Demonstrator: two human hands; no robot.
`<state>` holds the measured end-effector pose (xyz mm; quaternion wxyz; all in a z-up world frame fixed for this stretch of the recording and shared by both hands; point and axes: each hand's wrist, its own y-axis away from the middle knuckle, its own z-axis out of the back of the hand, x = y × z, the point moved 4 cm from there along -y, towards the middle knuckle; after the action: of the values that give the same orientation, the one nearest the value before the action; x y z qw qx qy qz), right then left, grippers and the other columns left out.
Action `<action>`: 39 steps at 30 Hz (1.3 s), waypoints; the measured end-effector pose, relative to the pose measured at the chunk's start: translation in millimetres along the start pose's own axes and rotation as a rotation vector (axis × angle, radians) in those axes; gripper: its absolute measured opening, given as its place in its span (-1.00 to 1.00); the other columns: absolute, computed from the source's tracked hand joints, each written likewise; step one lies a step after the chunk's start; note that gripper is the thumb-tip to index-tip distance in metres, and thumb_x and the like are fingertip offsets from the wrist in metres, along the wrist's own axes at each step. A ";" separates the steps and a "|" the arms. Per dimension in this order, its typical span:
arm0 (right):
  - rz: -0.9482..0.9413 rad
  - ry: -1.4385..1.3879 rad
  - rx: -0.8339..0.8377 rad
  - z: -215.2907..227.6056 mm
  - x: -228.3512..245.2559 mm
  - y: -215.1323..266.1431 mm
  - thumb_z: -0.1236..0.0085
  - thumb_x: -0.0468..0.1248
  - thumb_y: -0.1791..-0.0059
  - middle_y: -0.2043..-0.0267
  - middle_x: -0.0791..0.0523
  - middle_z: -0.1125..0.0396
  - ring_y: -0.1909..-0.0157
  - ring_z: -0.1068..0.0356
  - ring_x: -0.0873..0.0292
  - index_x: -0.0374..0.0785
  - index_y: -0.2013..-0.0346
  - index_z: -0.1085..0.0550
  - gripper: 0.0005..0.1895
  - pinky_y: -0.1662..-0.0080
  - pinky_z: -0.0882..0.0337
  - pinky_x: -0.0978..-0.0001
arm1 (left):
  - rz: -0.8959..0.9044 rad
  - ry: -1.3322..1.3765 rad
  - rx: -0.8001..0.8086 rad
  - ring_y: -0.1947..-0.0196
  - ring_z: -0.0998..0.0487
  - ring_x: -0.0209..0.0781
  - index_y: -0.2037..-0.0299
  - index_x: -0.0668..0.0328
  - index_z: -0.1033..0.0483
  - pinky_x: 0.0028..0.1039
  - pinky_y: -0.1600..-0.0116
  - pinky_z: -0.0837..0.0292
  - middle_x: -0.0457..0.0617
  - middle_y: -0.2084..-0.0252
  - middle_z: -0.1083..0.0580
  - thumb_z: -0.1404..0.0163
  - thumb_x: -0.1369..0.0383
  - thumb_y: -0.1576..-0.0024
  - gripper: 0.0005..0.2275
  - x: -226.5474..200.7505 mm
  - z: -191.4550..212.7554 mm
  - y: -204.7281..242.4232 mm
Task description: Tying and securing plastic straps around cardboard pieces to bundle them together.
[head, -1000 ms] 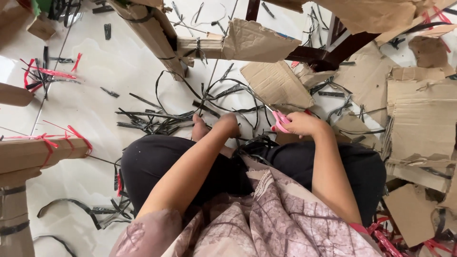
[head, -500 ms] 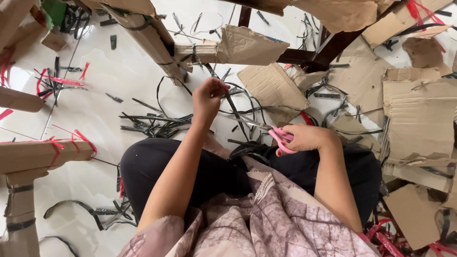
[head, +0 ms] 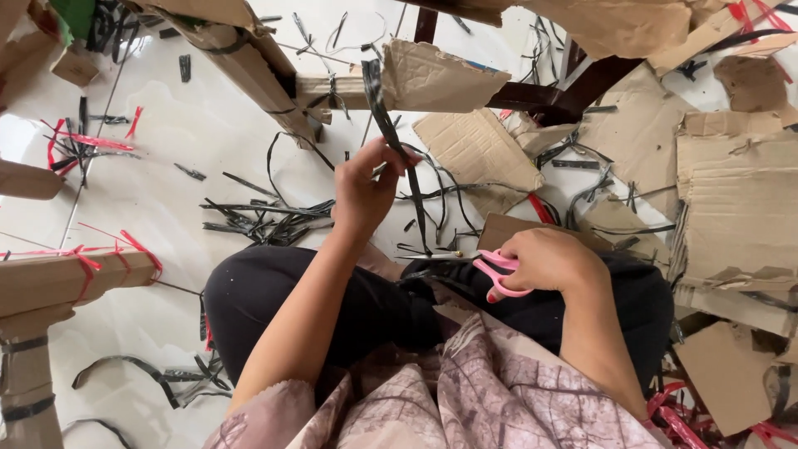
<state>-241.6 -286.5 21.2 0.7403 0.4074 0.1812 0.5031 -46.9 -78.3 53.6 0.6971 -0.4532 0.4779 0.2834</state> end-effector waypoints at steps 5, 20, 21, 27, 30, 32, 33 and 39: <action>-0.015 -0.061 -0.033 18.4 12.3 11.2 -0.13 -0.06 0.15 0.54 0.17 -0.46 0.29 -0.47 0.10 -0.05 0.65 -0.55 -0.76 0.20 -0.45 0.29 | -0.088 0.111 -0.038 0.23 -0.68 -0.13 0.54 0.16 -0.41 -0.29 -0.16 -0.51 0.01 0.31 -0.65 0.01 0.81 -0.13 -0.68 -24.9 4.0 3.0; 0.225 -0.964 -0.404 37.3 30.3 -52.3 -0.08 -0.35 -0.03 0.13 -0.09 -0.53 0.15 -0.51 0.11 -0.32 -0.05 -0.56 -0.69 0.07 -0.57 0.29 | 0.079 0.092 0.289 0.36 -0.68 -0.17 0.45 0.11 -0.43 -0.36 0.11 -0.55 -0.09 0.46 -0.59 -0.27 0.53 -0.05 -0.78 7.1 -22.3 18.3; 0.363 -1.206 -0.387 35.6 36.0 -51.8 -0.11 -0.35 -0.04 0.11 -0.04 -0.53 0.15 -0.52 0.15 -0.36 -0.09 -0.52 -0.68 0.09 -0.59 0.34 | 0.093 0.005 0.430 0.35 -0.68 -0.05 0.44 0.13 -0.44 -0.25 0.12 -0.55 -0.04 0.47 -0.59 -0.21 0.55 -0.05 -0.83 6.6 -27.5 21.7; 0.466 -1.350 -0.621 40.3 46.5 -53.4 -0.41 -0.31 0.05 0.49 0.10 -0.48 0.45 -0.38 0.37 -0.38 0.30 -0.62 -0.83 0.39 -0.50 0.54 | 0.235 -0.151 0.666 0.18 -0.68 0.03 0.22 0.12 -0.48 -0.16 0.01 -0.54 0.01 0.28 -0.63 -0.13 0.56 -0.05 -0.84 28.2 -44.4 26.9; 0.376 -1.194 -0.564 46.1 53.9 -42.7 -0.49 -0.29 0.15 0.65 0.08 -0.43 0.62 -0.33 0.34 -0.32 0.42 -0.63 -0.82 0.55 -0.41 0.57 | 0.397 0.070 0.520 0.03 -0.67 -0.13 0.01 0.11 -0.52 -0.30 -0.13 -0.55 -0.01 0.12 -0.64 -0.12 0.52 -0.08 -0.73 30.5 -42.1 17.6; 0.310 -1.102 -0.512 47.0 59.3 -38.8 -0.50 -0.29 0.20 0.75 0.06 -0.39 0.74 -0.35 0.30 -0.26 0.47 -0.62 -0.84 0.64 -0.38 0.59 | 0.496 0.276 0.424 0.00 -0.65 -0.16 -0.02 0.17 -0.58 -0.36 -0.18 -0.53 0.05 0.09 -0.63 -0.09 0.52 -0.11 -0.73 30.7 -43.5 16.9; 0.296 -1.107 -0.500 48.7 63.2 -37.2 -0.49 -0.31 0.21 0.76 0.05 -0.38 0.75 -0.33 0.30 -0.26 0.50 -0.62 -0.85 0.66 -0.38 0.59 | 0.469 0.255 0.393 0.05 -0.67 -0.06 0.02 0.26 -0.61 -0.34 -0.13 -0.57 0.14 0.12 -0.62 -0.15 0.51 -0.10 -0.76 30.3 -44.0 16.3; 0.408 -1.186 -0.518 50.2 66.4 -33.8 -0.24 -0.37 -0.01 0.54 -0.07 -0.49 0.53 -0.53 0.18 -0.35 0.37 -0.61 -0.90 0.48 -0.55 0.44 | 0.495 0.220 0.308 0.17 -0.68 -0.16 0.10 0.31 -0.65 -0.41 0.03 -0.62 0.15 0.22 -0.62 -0.21 0.43 -0.13 -0.82 57.1 -48.2 16.6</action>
<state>-158.9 -253.9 34.3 0.6785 0.4500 -0.4623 0.3513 -58.5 -116.9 -11.4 0.6116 -0.2401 0.6836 0.3178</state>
